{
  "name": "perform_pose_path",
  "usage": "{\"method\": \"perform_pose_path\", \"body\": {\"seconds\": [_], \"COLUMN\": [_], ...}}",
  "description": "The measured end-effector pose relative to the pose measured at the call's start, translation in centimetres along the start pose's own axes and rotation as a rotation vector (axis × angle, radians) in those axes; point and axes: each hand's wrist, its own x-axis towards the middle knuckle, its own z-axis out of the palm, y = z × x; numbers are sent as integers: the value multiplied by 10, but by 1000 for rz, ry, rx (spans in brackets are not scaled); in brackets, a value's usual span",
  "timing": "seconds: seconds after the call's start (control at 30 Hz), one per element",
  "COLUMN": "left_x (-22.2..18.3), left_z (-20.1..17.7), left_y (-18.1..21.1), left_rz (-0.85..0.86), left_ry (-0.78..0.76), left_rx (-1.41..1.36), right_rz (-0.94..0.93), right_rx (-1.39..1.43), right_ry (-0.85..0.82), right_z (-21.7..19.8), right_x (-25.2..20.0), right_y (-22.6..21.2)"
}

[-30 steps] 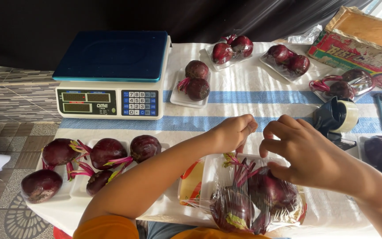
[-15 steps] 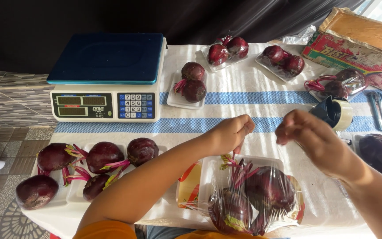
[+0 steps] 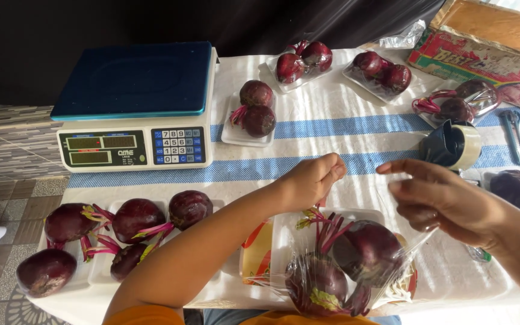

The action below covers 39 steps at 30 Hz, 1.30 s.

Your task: Wrapping fresh beetroots in plastic film on white trays for retail sale.

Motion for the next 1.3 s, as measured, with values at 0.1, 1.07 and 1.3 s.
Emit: {"method": "perform_pose_path", "body": {"seconds": [0.1, 1.07, 1.3], "left_x": [-5, -59, -99], "left_z": [-2, -105, -117], "left_y": [8, 98, 99], "left_rz": [-49, -314, -411], "left_ry": [-1, -660, -395], "left_rx": [1, 514, 713], "right_rz": [93, -282, -295], "right_rx": [-212, -92, 4], "right_ry": [-47, 65, 54], "right_z": [5, 16, 18], "right_x": [7, 39, 40], "right_y": [7, 71, 74]}}
